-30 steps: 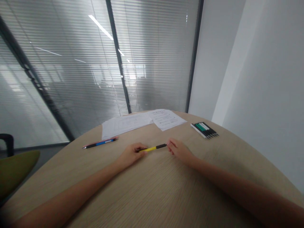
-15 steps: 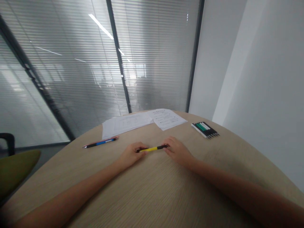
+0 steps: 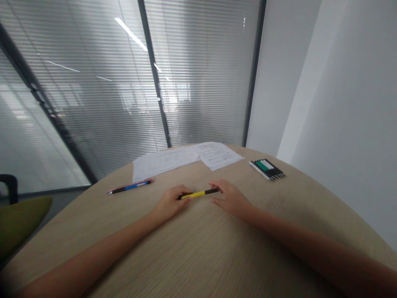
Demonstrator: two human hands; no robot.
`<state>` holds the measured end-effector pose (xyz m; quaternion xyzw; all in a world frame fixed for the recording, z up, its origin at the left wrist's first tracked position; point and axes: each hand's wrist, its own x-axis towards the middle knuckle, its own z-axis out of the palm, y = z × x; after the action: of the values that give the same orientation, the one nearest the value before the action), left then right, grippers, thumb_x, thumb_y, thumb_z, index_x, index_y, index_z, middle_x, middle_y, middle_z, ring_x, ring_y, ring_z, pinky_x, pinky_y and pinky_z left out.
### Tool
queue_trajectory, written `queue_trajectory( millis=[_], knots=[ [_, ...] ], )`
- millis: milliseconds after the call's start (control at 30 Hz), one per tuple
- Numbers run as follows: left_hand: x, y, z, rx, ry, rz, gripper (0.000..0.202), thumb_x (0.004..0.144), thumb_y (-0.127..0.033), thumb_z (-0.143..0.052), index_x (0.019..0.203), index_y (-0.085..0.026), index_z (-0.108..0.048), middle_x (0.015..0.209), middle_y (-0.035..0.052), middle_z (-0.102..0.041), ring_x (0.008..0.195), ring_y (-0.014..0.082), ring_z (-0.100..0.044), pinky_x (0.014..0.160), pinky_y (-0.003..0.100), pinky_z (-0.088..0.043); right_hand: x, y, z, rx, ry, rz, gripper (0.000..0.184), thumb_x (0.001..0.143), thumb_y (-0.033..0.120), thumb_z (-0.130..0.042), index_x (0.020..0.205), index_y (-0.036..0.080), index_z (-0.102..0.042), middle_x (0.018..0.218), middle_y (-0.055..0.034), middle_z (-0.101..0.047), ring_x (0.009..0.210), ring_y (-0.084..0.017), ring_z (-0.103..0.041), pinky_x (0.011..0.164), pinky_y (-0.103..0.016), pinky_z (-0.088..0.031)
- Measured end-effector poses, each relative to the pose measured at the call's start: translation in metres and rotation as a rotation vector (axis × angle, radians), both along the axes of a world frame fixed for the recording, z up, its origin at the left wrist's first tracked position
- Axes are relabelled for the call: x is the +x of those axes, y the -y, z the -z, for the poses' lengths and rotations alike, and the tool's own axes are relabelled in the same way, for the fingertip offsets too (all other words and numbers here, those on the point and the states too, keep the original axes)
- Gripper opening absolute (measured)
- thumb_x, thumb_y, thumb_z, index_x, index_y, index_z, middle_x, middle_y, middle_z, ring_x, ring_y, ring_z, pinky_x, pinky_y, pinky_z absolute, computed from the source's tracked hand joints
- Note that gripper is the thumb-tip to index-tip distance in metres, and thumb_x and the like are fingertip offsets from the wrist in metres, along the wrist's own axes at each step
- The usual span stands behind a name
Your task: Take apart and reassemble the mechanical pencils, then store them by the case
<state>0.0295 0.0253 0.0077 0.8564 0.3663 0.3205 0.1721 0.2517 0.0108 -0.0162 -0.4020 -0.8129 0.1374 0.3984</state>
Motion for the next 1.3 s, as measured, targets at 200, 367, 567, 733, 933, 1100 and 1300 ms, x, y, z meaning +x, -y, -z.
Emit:
queue_trajectory(
  millis=[200, 367, 567, 733, 933, 1100, 1300],
  knots=[
    [0.000, -0.004, 0.001, -0.068, 0.030, -0.101, 0.017, 0.070, -0.022, -0.054, 0.083, -0.016, -0.062, 0.075, 0.0014, -0.061, 0.069, 0.0127, -0.054, 0.063, 0.023, -0.041, 0.004, -0.010, 0.006, -0.123, -0.226, 0.067, 0.039, 0.068, 0.024, -0.052, 0.106, 0.020, -0.041, 0.099, -0.0073, -0.053, 0.092, -0.018, -0.050, 0.073, -0.033, -0.042],
    [-0.001, -0.007, 0.002, -0.165, 0.064, -0.172, 0.017, 0.069, -0.024, -0.054, 0.082, -0.016, -0.062, 0.077, 0.0013, -0.063, 0.071, 0.0132, -0.055, 0.066, 0.024, -0.041, 0.007, -0.009, -0.001, -0.307, -0.353, 0.079, 0.025, 0.076, 0.033, -0.041, 0.097, 0.020, -0.048, 0.090, -0.0060, -0.059, 0.082, -0.017, -0.055, 0.070, -0.032, -0.043],
    [0.000, -0.005, 0.001, -0.171, 0.042, -0.133, 0.017, 0.068, -0.022, -0.054, 0.082, -0.015, -0.062, 0.078, 0.0020, -0.063, 0.070, 0.0129, -0.054, 0.064, 0.024, -0.041, 0.008, -0.010, 0.000, -0.338, -0.295, 0.107, 0.023, 0.075, 0.034, -0.044, 0.089, 0.019, -0.053, 0.078, -0.0037, -0.060, 0.070, -0.015, -0.054, 0.064, -0.028, -0.042],
    [0.000, -0.006, 0.002, -0.121, 0.040, -0.112, 0.018, 0.068, -0.021, -0.055, 0.083, -0.014, -0.062, 0.080, 0.0032, -0.063, 0.072, 0.0132, -0.055, 0.065, 0.024, -0.041, 0.011, -0.012, 0.002, -0.333, -0.228, 0.138, 0.022, 0.076, 0.036, -0.042, 0.078, 0.018, -0.053, 0.065, -0.0007, -0.056, 0.057, -0.012, -0.050, 0.056, -0.025, -0.039],
    [0.001, -0.002, -0.001, -0.058, 0.017, -0.063, 0.016, 0.069, -0.020, -0.054, 0.082, -0.016, -0.062, 0.077, 0.0019, -0.062, 0.069, 0.0125, -0.054, 0.063, 0.023, -0.041, 0.010, -0.010, 0.001, -0.292, -0.101, 0.212, 0.034, 0.081, 0.037, -0.031, 0.055, 0.019, -0.045, 0.053, 0.0009, -0.049, 0.053, -0.012, -0.048, 0.054, -0.025, -0.036],
    [0.002, 0.001, -0.003, -0.033, 0.000, -0.063, 0.016, 0.067, -0.018, -0.056, 0.082, -0.017, -0.062, 0.077, 0.0016, -0.061, 0.069, 0.0124, -0.054, 0.064, 0.023, -0.041, 0.009, -0.009, 0.003, -0.333, -0.052, 0.262, 0.038, 0.082, 0.039, -0.028, 0.053, 0.019, -0.043, 0.047, 0.0016, -0.047, 0.047, -0.012, -0.045, 0.050, -0.025, -0.035],
    [0.000, -0.007, 0.001, -0.156, 0.056, -0.158, 0.019, 0.067, -0.022, -0.056, 0.083, -0.015, -0.063, 0.077, 0.0024, -0.063, 0.069, 0.0136, -0.054, 0.063, 0.024, -0.041, 0.009, -0.012, 0.005, -0.340, -0.168, 0.165, 0.036, 0.082, 0.039, -0.026, 0.070, 0.017, -0.051, 0.057, -0.0006, -0.051, 0.051, -0.012, -0.048, 0.050, -0.024, -0.037]
  ],
)
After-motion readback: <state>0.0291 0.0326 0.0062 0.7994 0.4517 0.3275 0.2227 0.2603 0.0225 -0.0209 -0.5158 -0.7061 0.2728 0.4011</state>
